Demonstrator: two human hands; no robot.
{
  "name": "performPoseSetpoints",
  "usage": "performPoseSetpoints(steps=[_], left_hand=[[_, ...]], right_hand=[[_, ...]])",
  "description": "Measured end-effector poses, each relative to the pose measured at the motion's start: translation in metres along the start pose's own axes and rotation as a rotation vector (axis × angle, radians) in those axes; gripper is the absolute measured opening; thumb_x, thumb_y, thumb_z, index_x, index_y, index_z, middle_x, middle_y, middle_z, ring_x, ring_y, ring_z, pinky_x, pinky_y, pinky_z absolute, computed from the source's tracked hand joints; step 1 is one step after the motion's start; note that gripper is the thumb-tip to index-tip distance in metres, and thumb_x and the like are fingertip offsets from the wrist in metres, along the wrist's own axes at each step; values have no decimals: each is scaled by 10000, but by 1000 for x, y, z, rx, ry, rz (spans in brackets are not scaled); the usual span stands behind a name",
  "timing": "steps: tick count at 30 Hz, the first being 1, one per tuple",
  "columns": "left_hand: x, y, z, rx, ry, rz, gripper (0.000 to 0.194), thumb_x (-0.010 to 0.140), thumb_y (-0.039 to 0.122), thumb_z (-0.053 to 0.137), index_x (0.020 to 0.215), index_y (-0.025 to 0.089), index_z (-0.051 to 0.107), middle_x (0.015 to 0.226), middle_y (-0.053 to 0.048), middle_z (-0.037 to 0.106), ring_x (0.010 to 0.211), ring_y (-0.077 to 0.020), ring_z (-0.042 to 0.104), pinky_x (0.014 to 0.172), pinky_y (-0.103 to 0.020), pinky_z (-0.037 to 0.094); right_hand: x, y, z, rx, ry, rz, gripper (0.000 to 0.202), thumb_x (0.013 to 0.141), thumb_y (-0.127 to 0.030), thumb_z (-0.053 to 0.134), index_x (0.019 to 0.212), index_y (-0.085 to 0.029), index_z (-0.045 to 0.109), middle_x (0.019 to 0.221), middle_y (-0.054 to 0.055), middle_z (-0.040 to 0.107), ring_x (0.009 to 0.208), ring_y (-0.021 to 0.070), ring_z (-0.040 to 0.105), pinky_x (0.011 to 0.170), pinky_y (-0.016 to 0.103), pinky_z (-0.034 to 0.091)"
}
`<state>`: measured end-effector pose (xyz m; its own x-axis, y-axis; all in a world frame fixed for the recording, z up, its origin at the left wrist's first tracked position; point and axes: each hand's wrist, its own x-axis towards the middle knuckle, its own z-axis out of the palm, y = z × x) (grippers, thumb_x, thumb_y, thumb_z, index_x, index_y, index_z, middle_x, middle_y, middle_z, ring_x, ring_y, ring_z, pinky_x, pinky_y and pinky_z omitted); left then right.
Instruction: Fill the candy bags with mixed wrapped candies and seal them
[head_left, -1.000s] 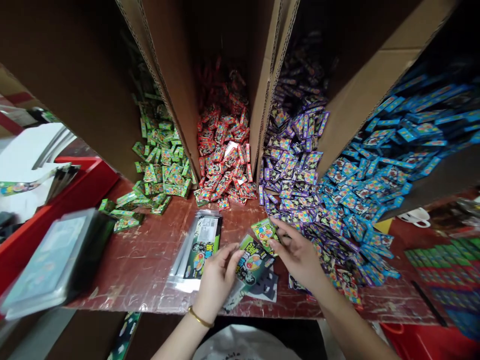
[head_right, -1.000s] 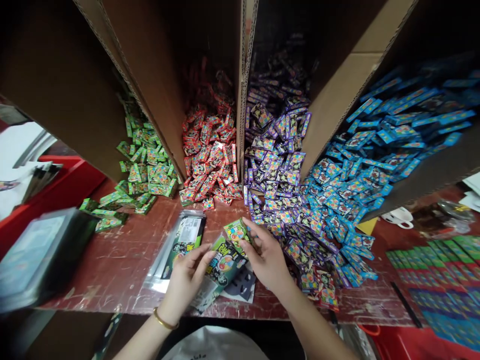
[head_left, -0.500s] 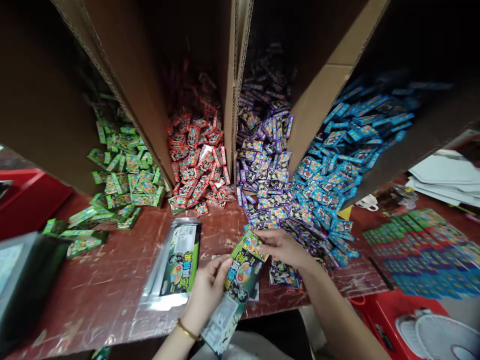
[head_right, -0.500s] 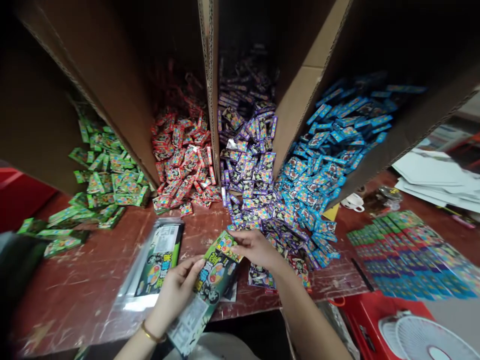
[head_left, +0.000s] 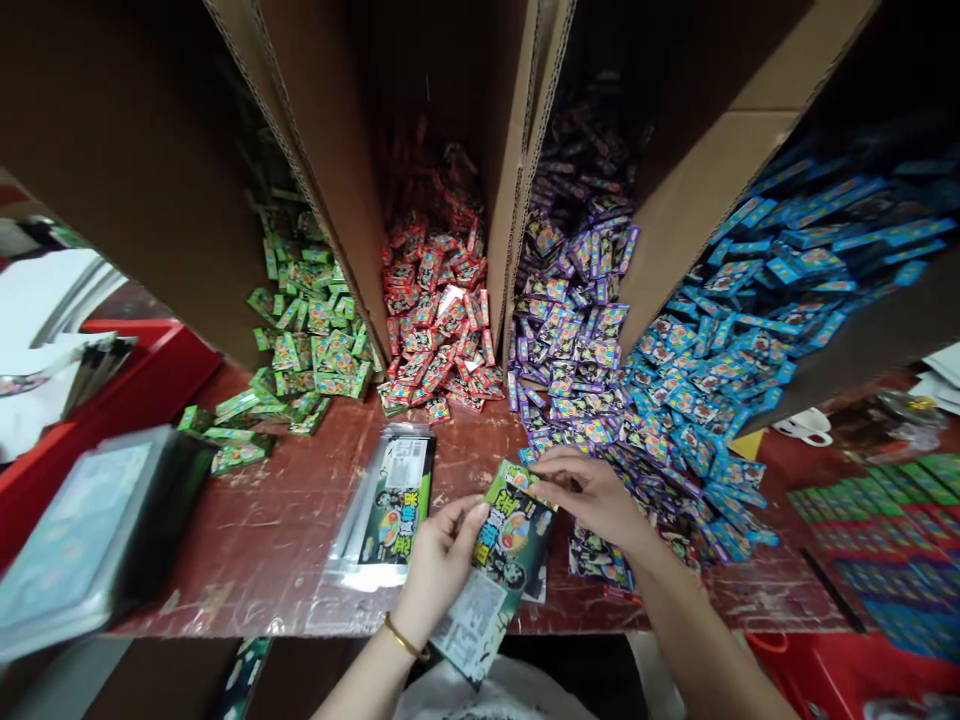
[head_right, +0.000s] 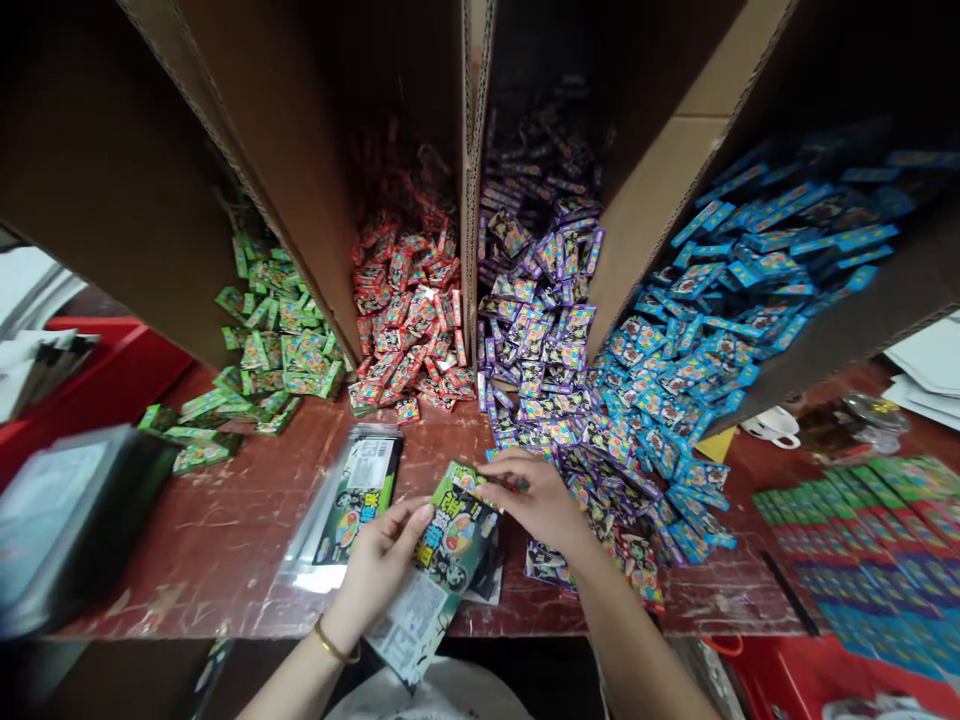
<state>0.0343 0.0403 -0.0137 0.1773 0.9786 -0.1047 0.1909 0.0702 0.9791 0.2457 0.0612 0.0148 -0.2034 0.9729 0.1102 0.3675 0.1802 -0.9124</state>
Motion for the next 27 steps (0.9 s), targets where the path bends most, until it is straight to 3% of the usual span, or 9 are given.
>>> performPoseSetpoints(steps=[3, 7, 9, 12, 15, 17, 20, 24, 27], left_hand=[[0, -2, 1, -169, 4, -58, 352, 810, 443, 567, 940, 134, 675, 916, -89, 717, 848, -222, 649, 776, -313, 508], [-3, -14, -6, -340, 54, -88, 353, 789, 466, 594, 892, 132, 643, 808, -59, 695, 739, -172, 625, 700, -269, 487], [-4, -22, -14, -399, 71, -127, 345, 744, 454, 656, 864, 132, 628, 758, -47, 684, 700, -156, 615, 678, -254, 474], [-5, -28, -27, -472, 59, -212, 375, 653, 417, 751, 861, 129, 631, 740, -50, 684, 710, -162, 623, 698, -256, 471], [-7, -25, -39, -461, 72, -237, 344, 671, 435, 732, 818, 139, 637, 760, -43, 684, 724, -161, 618, 708, -254, 470], [-7, -24, -48, -450, 143, -241, 345, 702, 483, 687, 782, 154, 620, 772, -30, 680, 747, -165, 619, 716, -253, 475], [-4, -28, -60, -450, 245, -281, 381, 732, 545, 623, 799, 171, 596, 808, -26, 686, 781, -184, 634, 701, -263, 489], [9, -37, -62, -478, 158, -265, 412, 759, 564, 581, 870, 167, 579, 759, -28, 689, 718, -196, 651, 621, -276, 499], [19, -34, -46, -491, 72, -191, 398, 774, 542, 579, 901, 165, 577, 735, -28, 684, 713, -200, 655, 641, -293, 509]], right_hand=[[-3, -1, 14, 40, -29, -41, 180, 739, -356, 691, 656, -197, 680, 974, 61, 619, 884, 178, 593, 799, 309, 473], [12, -2, 32, 31, -138, -108, 197, 747, -380, 675, 698, -189, 673, 1113, 82, 570, 994, 197, 555, 882, 335, 441], [43, 0, 43, 81, -91, -88, 235, 761, -407, 644, 672, -191, 664, 1027, 72, 607, 942, 192, 576, 855, 333, 454], [121, 4, 72, 157, 228, 70, 272, 752, -444, 617, 688, -180, 603, 768, 47, 613, 766, 181, 591, 755, 329, 481], [196, 6, 104, 187, 345, 149, 330, 687, -355, 676, 922, -165, 545, 676, -3, 555, 669, 165, 568, 694, 328, 495], [218, 7, 114, 222, 365, 181, 424, 677, -300, 667, 1039, -159, 496, 627, -39, 511, 637, 158, 562, 664, 325, 508], [199, 12, 103, 322, 296, 219, 503, 677, -299, 641, 1131, -179, 463, 634, -53, 507, 600, 148, 578, 579, 310, 532], [126, 21, 68, 620, 67, 318, 434, 607, -303, 721, 992, -198, 551, 844, 6, 603, 702, 151, 625, 582, 289, 550], [84, 19, 57, 670, 150, 306, 390, 603, -318, 758, 906, -200, 540, 871, 15, 632, 748, 162, 633, 620, 294, 550]])
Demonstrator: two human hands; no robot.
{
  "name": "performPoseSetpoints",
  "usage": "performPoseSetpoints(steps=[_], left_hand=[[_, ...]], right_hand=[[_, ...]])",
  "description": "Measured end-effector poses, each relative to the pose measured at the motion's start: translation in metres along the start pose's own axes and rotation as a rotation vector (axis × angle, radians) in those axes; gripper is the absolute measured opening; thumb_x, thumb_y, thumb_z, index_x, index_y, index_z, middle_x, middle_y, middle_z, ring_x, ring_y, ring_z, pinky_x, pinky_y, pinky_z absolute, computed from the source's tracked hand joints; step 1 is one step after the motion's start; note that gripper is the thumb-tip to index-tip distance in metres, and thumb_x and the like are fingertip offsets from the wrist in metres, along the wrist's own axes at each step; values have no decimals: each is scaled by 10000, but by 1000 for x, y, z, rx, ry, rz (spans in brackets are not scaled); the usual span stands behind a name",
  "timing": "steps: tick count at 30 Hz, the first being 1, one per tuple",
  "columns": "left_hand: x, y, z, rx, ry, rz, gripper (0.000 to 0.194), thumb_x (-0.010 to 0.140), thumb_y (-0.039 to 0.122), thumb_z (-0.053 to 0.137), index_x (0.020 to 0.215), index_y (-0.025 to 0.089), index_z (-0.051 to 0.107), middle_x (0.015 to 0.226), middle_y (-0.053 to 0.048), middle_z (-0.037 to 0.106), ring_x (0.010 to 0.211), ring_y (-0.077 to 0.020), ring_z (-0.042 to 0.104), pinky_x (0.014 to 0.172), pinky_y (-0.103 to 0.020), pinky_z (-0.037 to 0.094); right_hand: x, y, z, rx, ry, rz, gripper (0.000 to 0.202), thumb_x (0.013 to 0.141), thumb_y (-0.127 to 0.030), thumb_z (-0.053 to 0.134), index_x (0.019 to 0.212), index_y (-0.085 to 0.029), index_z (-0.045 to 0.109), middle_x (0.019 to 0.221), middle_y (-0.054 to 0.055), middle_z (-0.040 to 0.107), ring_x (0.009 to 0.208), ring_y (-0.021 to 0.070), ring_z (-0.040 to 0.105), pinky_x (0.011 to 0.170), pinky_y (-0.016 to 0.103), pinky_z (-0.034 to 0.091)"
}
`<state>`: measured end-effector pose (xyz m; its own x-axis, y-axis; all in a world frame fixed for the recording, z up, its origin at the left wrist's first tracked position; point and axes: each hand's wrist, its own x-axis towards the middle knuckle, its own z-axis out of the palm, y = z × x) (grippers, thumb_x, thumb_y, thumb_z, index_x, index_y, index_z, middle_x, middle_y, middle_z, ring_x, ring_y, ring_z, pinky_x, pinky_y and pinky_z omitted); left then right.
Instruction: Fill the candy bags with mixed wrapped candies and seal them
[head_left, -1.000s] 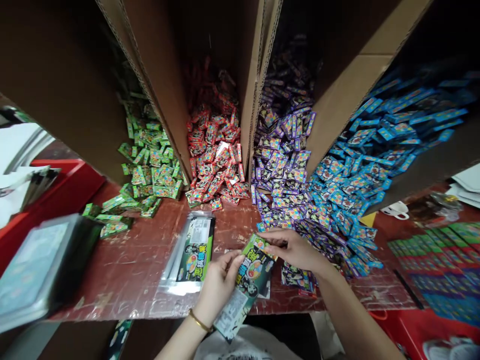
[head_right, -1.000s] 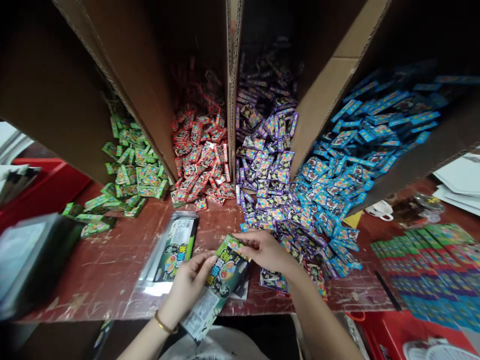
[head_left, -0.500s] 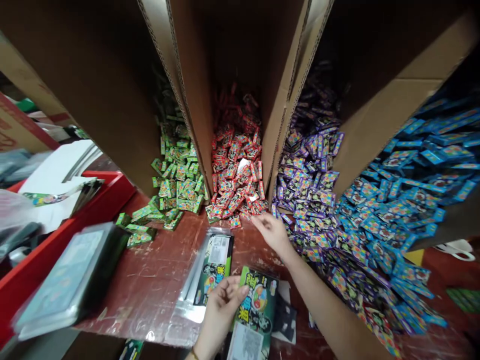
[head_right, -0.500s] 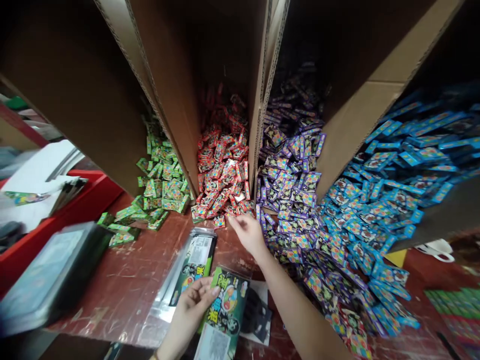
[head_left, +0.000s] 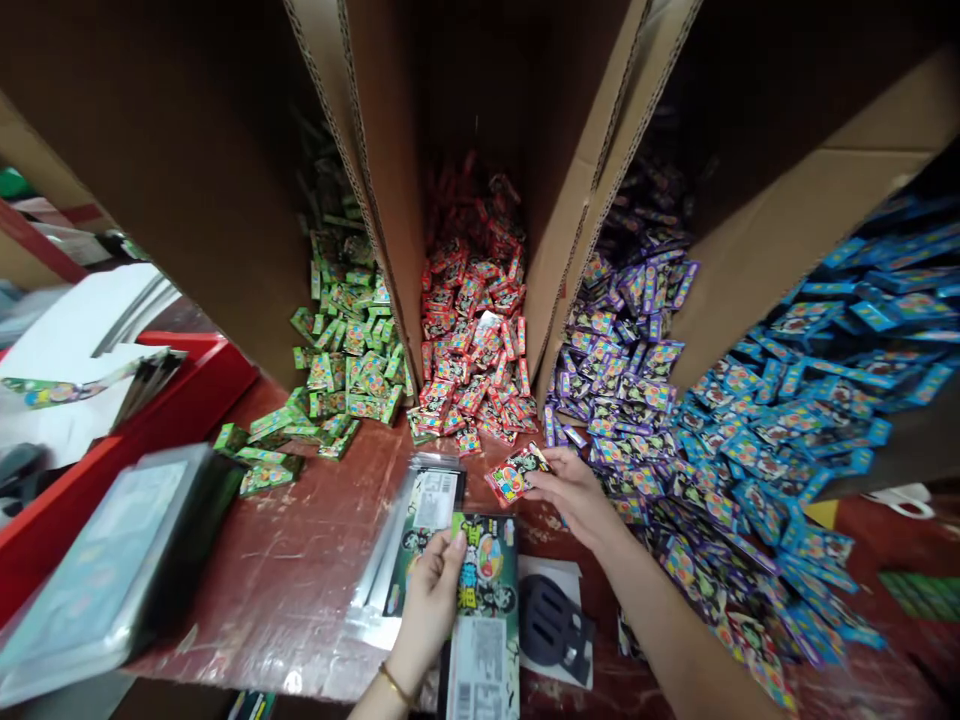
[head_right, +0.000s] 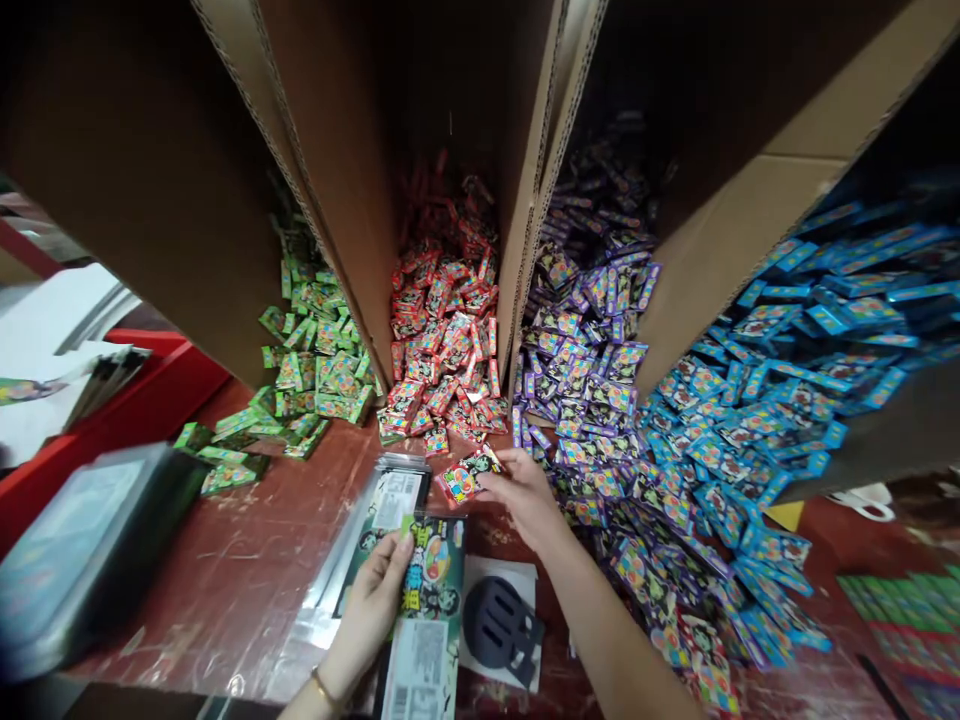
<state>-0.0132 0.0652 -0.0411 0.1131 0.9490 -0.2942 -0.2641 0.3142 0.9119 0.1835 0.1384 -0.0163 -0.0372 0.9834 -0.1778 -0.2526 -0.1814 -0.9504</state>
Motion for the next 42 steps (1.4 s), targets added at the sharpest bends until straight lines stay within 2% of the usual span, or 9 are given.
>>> performPoseSetpoints(steps=[2, 4, 8, 15, 27, 33, 38, 40, 42], left_hand=[[0, 0, 14, 17, -59, 31, 372, 798, 519, 561, 923, 169, 579, 750, -27, 684, 731, -195, 654, 684, -300, 510], [-3, 2, 26, 43, -105, 57, 353, 823, 498, 536, 947, 171, 583, 784, -31, 686, 759, -191, 651, 724, -302, 506], [-11, 4, 33, 135, -127, 91, 335, 857, 450, 507, 1010, 164, 594, 906, -59, 688, 873, -201, 634, 789, -302, 490], [-19, -1, 34, 147, -185, 44, 350, 875, 433, 481, 1053, 158, 603, 926, -68, 692, 911, -217, 627, 792, -310, 490], [-25, 6, 49, 81, -166, 29, 371, 843, 458, 523, 1046, 160, 610, 891, -63, 698, 832, -214, 641, 767, -326, 500], [-25, 2, 46, 84, -72, 12, 360, 818, 484, 548, 956, 161, 627, 833, -46, 697, 767, -197, 634, 719, -300, 494], [-25, -1, 48, 110, -79, 0, 333, 817, 469, 559, 885, 152, 635, 794, -34, 681, 709, -160, 600, 697, -259, 467], [-24, -3, 50, 114, -86, 10, 323, 813, 456, 569, 899, 150, 626, 781, -32, 673, 700, -152, 588, 691, -251, 459], [-23, -4, 51, 131, -89, 35, 301, 802, 435, 594, 894, 149, 617, 771, -29, 660, 705, -149, 579, 701, -248, 455]], right_hand=[[-15, -2, -2, -70, 4, -97, 466, 622, -320, 761, 1017, -225, 533, 885, 14, 651, 764, 170, 638, 670, 317, 550], [-23, -8, -4, -259, -106, -193, 523, 669, -315, 737, 1146, -247, 533, 981, 34, 666, 864, 191, 641, 794, 362, 527], [-27, -27, -16, -571, -198, -286, 290, 779, -360, 638, 1044, -246, 666, 1108, 51, 665, 1060, 229, 593, 965, 422, 431], [-22, -49, -32, -700, -354, -335, 260, 783, -351, 640, 1027, -277, 689, 1008, 38, 707, 940, 206, 644, 866, 394, 485], [-24, -45, -35, -617, -462, -283, 298, 762, -345, 664, 1049, -269, 677, 985, 32, 709, 884, 183, 656, 800, 341, 502], [-48, -13, -19, -520, -354, -278, 232, 821, -346, 599, 1007, -250, 698, 1105, 58, 649, 1025, 186, 596, 921, 366, 451], [-55, -4, -27, -608, -363, -375, 182, 830, -341, 585, 779, -202, 691, 1162, 67, 584, 1084, 185, 549, 952, 327, 421], [-33, -7, -35, -706, -156, -426, 173, 827, -349, 580, 807, -201, 667, 1090, 77, 608, 1043, 194, 559, 931, 338, 429], [2, -11, -41, -828, 183, -402, 149, 791, -322, 613, 843, -184, 636, 1006, 100, 624, 1009, 229, 560, 906, 370, 433]])
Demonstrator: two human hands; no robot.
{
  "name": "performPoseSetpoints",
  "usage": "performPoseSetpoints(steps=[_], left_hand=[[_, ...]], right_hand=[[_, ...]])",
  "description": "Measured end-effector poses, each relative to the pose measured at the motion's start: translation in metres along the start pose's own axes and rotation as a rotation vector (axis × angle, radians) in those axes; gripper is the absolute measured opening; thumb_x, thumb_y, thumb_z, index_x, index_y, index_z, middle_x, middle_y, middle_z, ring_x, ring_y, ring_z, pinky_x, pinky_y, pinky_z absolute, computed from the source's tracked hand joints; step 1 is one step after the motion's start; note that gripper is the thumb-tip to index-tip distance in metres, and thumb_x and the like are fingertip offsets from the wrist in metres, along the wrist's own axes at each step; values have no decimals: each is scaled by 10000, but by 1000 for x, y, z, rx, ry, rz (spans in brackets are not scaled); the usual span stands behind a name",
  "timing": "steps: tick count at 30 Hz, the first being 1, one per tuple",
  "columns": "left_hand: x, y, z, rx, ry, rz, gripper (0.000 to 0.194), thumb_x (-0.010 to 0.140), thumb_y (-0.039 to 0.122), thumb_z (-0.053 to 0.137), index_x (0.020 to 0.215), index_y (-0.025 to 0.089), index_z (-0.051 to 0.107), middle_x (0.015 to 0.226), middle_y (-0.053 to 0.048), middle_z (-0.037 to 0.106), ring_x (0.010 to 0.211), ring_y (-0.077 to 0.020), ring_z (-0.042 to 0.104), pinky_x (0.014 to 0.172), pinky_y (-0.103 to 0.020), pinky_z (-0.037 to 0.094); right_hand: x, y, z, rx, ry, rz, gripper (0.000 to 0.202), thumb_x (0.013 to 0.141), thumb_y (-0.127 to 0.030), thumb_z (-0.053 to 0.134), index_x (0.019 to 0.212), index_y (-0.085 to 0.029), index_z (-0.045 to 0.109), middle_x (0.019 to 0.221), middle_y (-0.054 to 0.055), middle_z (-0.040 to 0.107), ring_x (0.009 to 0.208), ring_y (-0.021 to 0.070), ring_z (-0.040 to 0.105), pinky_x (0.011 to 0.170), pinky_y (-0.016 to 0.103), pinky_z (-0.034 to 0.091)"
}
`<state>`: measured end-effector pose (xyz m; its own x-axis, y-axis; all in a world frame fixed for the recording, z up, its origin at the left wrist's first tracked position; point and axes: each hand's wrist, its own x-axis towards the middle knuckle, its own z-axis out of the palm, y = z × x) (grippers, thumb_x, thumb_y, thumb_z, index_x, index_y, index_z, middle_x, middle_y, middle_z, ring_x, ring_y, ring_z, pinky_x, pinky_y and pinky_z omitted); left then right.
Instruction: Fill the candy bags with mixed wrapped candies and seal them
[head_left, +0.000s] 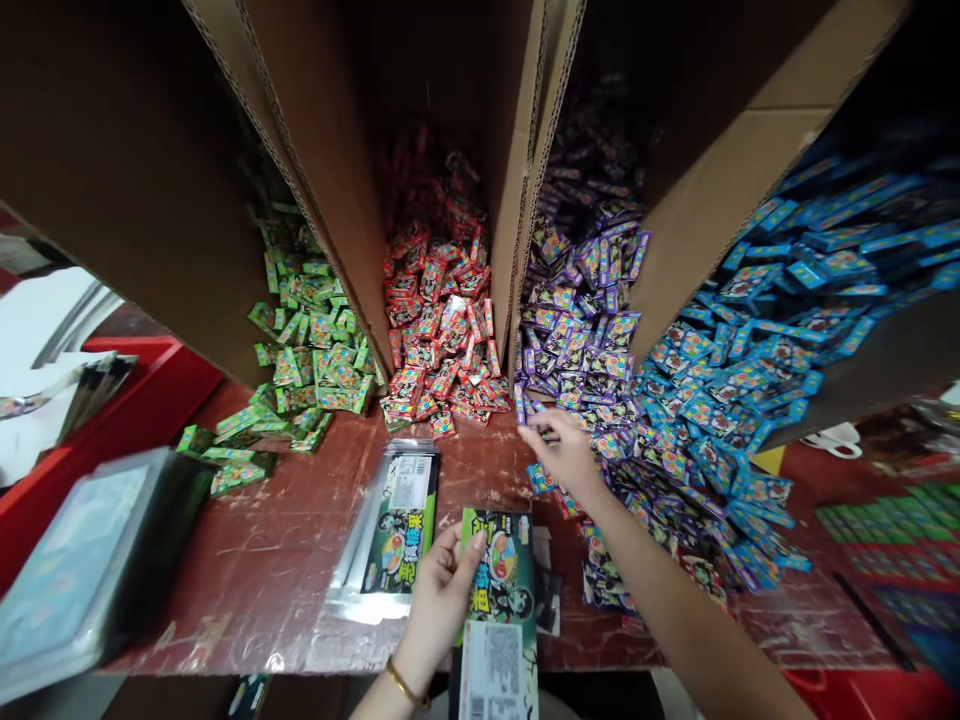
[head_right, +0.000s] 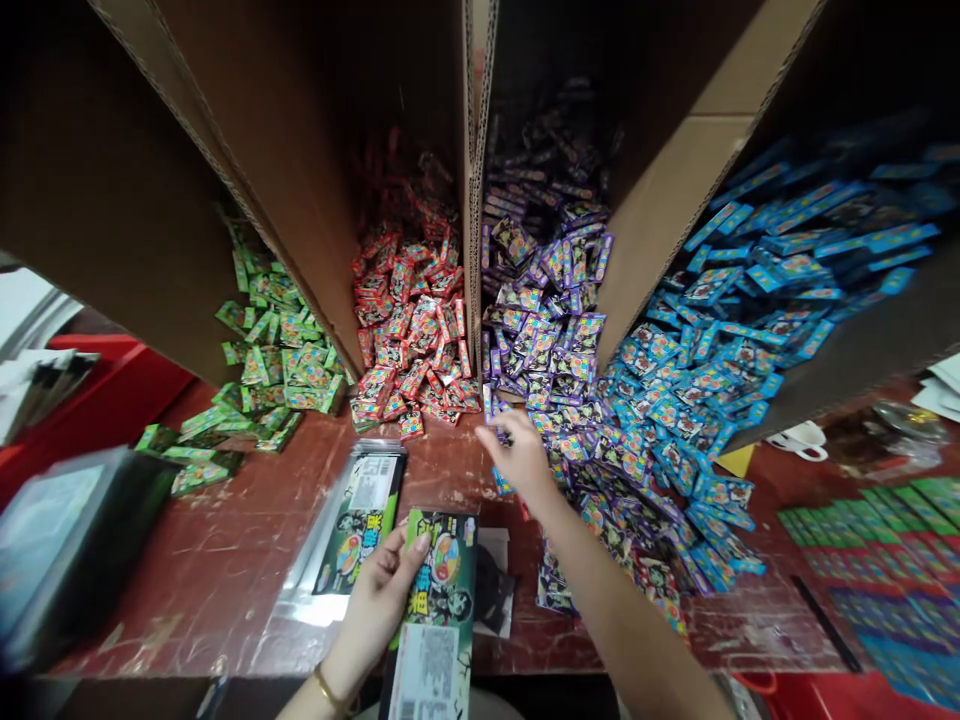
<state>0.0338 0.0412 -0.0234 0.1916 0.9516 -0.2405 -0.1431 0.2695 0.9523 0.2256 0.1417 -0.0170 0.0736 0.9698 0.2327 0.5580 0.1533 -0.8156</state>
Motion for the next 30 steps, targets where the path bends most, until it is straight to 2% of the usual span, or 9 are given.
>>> performPoseSetpoints(steps=[3, 6, 9, 11, 14, 16, 19, 26, 30], left_hand=[[1, 1, -1, 28, 28, 13, 271, 777, 415, 629, 842, 152, 610, 743, -23, 646, 704, -150, 578, 710, -249, 459], [2, 3, -8, -20, 75, -3, 291, 757, 431, 646, 854, 160, 601, 724, -23, 657, 688, -156, 593, 700, -259, 472], [2, 3, -18, -83, 114, -34, 320, 737, 447, 662, 873, 164, 597, 759, -32, 686, 693, -165, 619, 699, -265, 482], [5, 2, -21, -94, 114, -51, 328, 729, 451, 669, 871, 164, 598, 775, -36, 697, 692, -169, 631, 706, -271, 488], [13, 3, -19, -82, 73, -37, 339, 745, 450, 652, 915, 162, 594, 783, -36, 703, 655, -162, 627, 693, -276, 493], [20, 7, -15, -44, 46, -1, 329, 759, 441, 640, 922, 158, 594, 808, -41, 705, 660, -157, 624, 685, -268, 490], [28, 13, -9, 1, -3, 42, 345, 777, 446, 616, 956, 151, 600, 872, -55, 706, 733, -171, 636, 722, -271, 489], [11, 6, -9, 7, -65, 16, 391, 841, 454, 524, 1047, 132, 609, 911, -83, 702, 801, -207, 640, 738, -302, 490], [0, -1, -6, 39, -54, 40, 339, 858, 421, 512, 1004, 135, 621, 905, -71, 696, 796, -193, 631, 719, -276, 476]], right_hand=[[46, 13, 10, -130, 113, 168, 202, 668, -180, 695, 849, -153, 609, 953, 133, 631, 987, 283, 558, 897, 420, 418], [60, 18, 6, -87, 92, 201, 242, 663, -138, 661, 900, -149, 616, 829, 90, 641, 869, 250, 595, 842, 406, 455], [37, 22, -15, 43, 24, 251, 316, 717, -241, 623, 1017, -145, 618, 706, 26, 621, 678, 180, 608, 676, 338, 523], [12, 23, -32, 278, -91, 316, 401, 711, -311, 643, 1077, -150, 619, 771, 27, 640, 652, 156, 612, 596, 301, 533], [-19, 16, -43, 602, -179, 387, 442, 664, -333, 714, 1076, -190, 646, 957, 47, 671, 759, 160, 631, 612, 274, 530], [-26, 6, -39, 669, -110, 358, 380, 661, -324, 731, 1019, -209, 678, 987, 44, 689, 823, 164, 638, 675, 272, 525], [-21, -11, -25, 716, -58, 269, 289, 668, -311, 731, 943, -227, 707, 969, 37, 709, 864, 169, 649, 788, 303, 512], [-17, -20, -22, 504, -460, 72, 204, 711, -265, 680, 906, -229, 727, 939, 45, 701, 843, 170, 658, 780, 308, 520], [-31, -11, -27, 438, -400, 107, 176, 715, -281, 666, 870, -228, 730, 900, 46, 698, 805, 168, 661, 747, 301, 524]])
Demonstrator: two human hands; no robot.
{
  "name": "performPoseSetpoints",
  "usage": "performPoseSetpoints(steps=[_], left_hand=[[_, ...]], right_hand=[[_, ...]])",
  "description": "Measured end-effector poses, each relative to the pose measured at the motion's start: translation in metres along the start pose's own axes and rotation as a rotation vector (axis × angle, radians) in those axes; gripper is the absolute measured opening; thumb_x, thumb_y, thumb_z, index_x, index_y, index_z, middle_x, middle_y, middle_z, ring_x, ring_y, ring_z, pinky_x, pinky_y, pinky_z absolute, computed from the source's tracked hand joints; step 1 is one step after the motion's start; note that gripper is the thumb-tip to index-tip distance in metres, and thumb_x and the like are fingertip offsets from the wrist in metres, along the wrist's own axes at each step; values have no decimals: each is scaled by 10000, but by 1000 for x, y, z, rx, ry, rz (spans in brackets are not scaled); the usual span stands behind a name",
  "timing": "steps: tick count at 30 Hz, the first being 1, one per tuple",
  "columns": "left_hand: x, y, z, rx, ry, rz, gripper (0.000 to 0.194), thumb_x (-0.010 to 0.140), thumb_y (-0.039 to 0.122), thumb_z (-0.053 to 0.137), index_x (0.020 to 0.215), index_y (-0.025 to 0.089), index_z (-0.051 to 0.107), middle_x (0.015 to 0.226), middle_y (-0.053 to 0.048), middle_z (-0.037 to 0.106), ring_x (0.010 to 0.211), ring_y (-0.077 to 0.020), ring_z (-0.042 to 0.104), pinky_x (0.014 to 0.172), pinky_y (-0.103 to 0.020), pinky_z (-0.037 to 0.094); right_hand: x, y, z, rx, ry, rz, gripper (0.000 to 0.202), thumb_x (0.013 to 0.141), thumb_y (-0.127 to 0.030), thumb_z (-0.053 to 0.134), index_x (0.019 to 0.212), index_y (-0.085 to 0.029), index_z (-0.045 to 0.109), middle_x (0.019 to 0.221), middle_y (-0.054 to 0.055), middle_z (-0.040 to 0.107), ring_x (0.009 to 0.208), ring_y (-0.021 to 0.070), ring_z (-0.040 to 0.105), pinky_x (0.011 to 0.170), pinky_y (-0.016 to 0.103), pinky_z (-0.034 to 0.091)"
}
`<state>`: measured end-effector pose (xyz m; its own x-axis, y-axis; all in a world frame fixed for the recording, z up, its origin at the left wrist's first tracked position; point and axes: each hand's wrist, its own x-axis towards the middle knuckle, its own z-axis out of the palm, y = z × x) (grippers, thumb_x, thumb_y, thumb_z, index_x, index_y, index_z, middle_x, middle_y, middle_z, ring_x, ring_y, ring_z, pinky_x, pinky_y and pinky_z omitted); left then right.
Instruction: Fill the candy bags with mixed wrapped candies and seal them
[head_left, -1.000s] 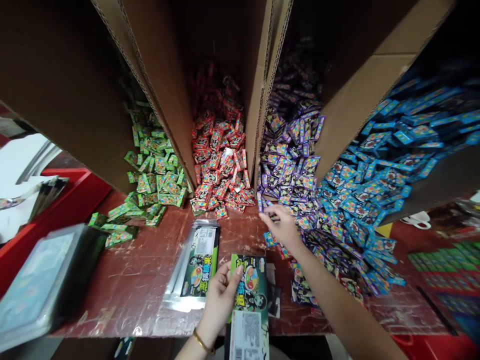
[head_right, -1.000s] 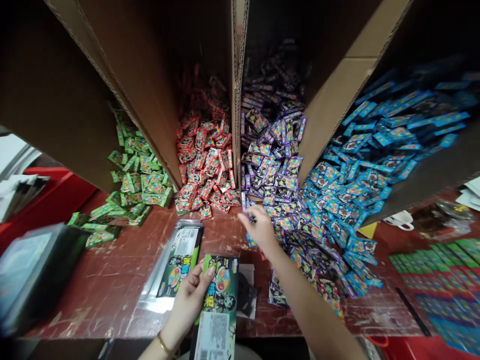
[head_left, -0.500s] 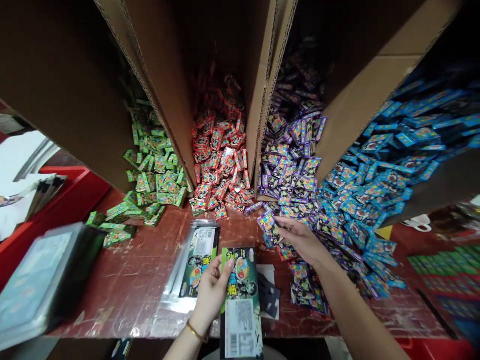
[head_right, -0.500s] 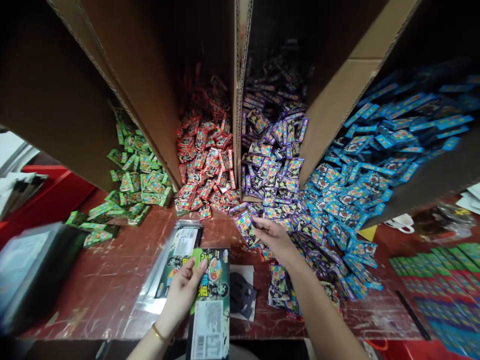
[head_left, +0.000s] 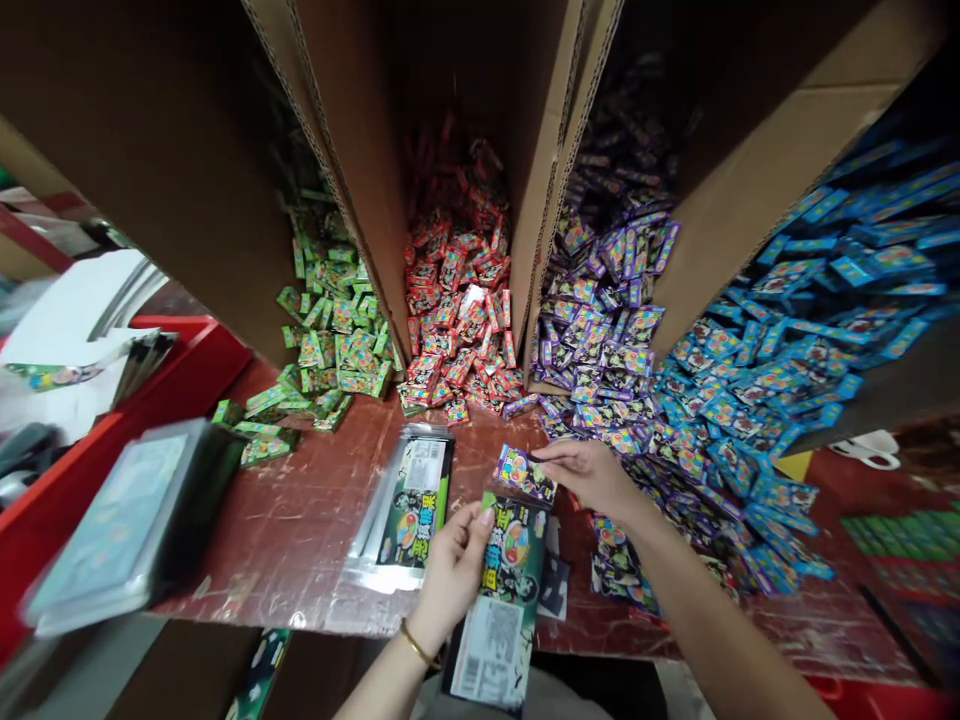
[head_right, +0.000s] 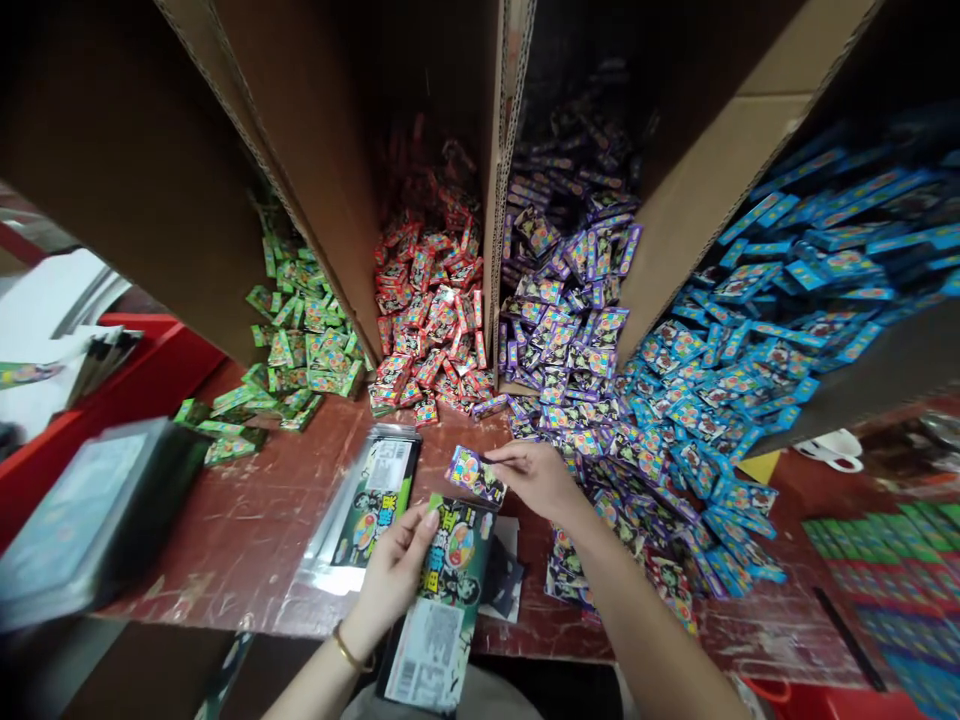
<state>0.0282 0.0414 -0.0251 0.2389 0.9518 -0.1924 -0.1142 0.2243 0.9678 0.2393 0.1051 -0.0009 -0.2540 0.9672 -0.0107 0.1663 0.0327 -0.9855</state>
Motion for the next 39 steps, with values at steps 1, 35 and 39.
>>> performPoseSetpoints(steps=[1, 35, 39], left_hand=[[-1, 0, 1, 4, 5, 8, 333, 859, 418, 512, 999, 137, 622, 914, -69, 695, 807, -191, 629, 727, -274, 473], [-2, -2, 7, -40, 24, -63, 363, 827, 462, 542, 992, 148, 620, 881, -58, 705, 771, -198, 642, 697, -275, 488], [-2, -1, 7, -82, 45, -85, 372, 800, 478, 573, 963, 149, 626, 854, -50, 709, 750, -194, 648, 699, -280, 496]], right_hand=[[-3, 1, 0, -1, 25, -2, 168, 714, -287, 667, 858, -228, 730, 898, 46, 697, 808, 168, 659, 744, 297, 523], [-15, -4, 1, 86, -87, 80, 176, 707, -344, 692, 845, -239, 725, 845, 27, 701, 779, 163, 651, 726, 293, 510], [-17, -2, 15, -66, -95, -22, 170, 772, -334, 623, 878, -228, 701, 908, 43, 633, 796, 160, 611, 709, 278, 483]])
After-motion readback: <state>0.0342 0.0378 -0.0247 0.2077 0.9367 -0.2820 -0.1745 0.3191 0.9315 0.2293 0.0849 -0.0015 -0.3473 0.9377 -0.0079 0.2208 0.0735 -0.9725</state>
